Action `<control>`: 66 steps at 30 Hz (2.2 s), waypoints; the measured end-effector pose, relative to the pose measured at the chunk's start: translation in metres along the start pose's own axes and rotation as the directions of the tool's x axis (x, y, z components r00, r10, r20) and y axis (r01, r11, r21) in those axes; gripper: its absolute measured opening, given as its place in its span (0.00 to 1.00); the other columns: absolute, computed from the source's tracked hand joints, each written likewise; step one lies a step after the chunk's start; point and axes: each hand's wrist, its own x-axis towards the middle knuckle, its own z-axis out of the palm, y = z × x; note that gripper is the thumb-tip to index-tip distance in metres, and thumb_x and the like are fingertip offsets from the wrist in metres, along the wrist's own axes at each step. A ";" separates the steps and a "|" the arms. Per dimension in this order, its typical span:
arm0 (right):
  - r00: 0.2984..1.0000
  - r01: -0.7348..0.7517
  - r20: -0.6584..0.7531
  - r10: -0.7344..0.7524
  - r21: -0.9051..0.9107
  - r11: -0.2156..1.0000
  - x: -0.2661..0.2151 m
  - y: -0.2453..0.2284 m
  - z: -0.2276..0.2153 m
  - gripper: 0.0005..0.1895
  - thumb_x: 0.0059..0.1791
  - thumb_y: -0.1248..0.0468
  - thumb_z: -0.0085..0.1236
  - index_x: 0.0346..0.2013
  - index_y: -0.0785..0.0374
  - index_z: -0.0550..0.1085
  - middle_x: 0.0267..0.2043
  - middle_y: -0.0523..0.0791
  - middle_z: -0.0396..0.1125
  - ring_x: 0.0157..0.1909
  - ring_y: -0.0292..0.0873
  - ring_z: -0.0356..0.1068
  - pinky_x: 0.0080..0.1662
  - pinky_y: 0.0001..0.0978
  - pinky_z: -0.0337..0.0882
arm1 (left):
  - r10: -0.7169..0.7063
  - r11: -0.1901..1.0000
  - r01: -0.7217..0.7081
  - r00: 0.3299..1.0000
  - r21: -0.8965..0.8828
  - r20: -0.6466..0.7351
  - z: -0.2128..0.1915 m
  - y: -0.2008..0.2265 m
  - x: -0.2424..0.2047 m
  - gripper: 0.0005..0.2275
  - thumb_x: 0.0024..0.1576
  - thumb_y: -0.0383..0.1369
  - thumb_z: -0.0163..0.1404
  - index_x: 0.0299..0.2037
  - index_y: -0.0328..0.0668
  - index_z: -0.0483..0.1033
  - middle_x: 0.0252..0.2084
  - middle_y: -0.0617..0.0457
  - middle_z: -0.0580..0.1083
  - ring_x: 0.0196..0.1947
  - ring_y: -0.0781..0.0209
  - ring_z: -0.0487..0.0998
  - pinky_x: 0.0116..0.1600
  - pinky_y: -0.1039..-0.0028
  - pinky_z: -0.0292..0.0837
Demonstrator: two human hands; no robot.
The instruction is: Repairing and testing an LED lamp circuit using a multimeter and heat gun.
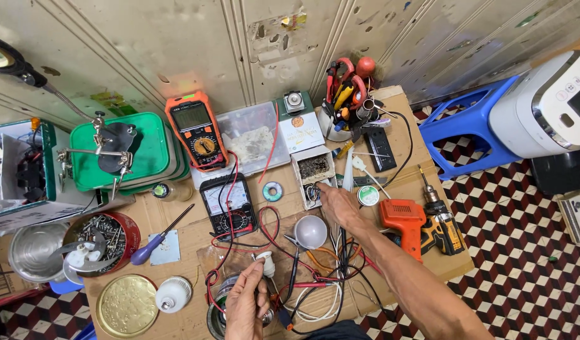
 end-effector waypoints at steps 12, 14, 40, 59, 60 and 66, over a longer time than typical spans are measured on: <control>0.986 -0.142 0.117 0.122 0.178 0.974 -0.003 -0.017 -0.021 0.24 0.53 0.67 0.41 0.63 0.59 0.70 0.23 0.48 0.71 0.22 0.43 0.68 0.28 0.39 0.72 | 0.028 1.000 -0.028 0.999 0.002 0.024 -0.003 -0.003 0.003 0.14 0.58 0.33 0.55 0.52 0.34 0.80 0.20 0.55 0.66 0.13 0.72 0.59 0.16 0.80 0.47; 0.991 -0.123 0.074 0.109 0.231 0.965 0.001 -0.011 -0.009 0.23 0.53 0.67 0.41 0.62 0.61 0.72 0.23 0.50 0.71 0.23 0.44 0.69 0.29 0.40 0.72 | 0.014 1.000 -0.014 1.000 0.005 0.003 -0.001 -0.002 0.000 0.14 0.58 0.32 0.55 0.53 0.35 0.80 0.20 0.55 0.66 0.13 0.72 0.59 0.16 0.80 0.48; 0.994 -0.078 -0.082 0.070 -0.096 0.992 0.009 -0.009 0.015 0.16 0.55 0.64 0.42 0.52 0.61 0.76 0.25 0.57 0.72 0.24 0.54 0.76 0.28 0.49 0.76 | 0.010 1.000 -0.010 1.000 -0.008 0.011 -0.008 -0.001 0.003 0.14 0.58 0.32 0.54 0.53 0.36 0.79 0.20 0.55 0.67 0.13 0.71 0.59 0.16 0.79 0.47; 0.958 -0.206 -0.213 0.191 -0.051 0.977 0.032 -0.008 0.042 0.10 0.48 0.64 0.56 0.38 0.63 0.82 0.33 0.57 0.75 0.35 0.57 0.78 0.42 0.49 0.76 | -0.056 0.998 0.056 0.998 -0.006 -0.027 -0.017 -0.011 0.019 0.16 0.58 0.33 0.55 0.55 0.35 0.78 0.20 0.53 0.67 0.12 0.70 0.58 0.15 0.79 0.47; 0.953 -0.227 -0.198 0.231 0.044 0.973 0.031 -0.009 0.041 0.12 0.47 0.65 0.56 0.43 0.60 0.82 0.34 0.57 0.75 0.34 0.56 0.78 0.42 0.49 0.76 | -0.068 0.998 0.068 0.997 0.010 -0.039 -0.015 -0.011 0.018 0.16 0.58 0.33 0.55 0.55 0.35 0.78 0.20 0.53 0.67 0.12 0.70 0.58 0.15 0.78 0.47; 0.948 -0.280 -0.132 0.291 0.093 0.955 0.022 -0.023 0.025 0.15 0.49 0.61 0.57 0.48 0.62 0.81 0.35 0.58 0.75 0.36 0.57 0.77 0.45 0.50 0.75 | -0.052 0.999 0.052 0.998 -0.003 -0.029 -0.012 -0.006 0.017 0.16 0.58 0.32 0.55 0.55 0.34 0.79 0.20 0.54 0.67 0.12 0.71 0.59 0.14 0.79 0.48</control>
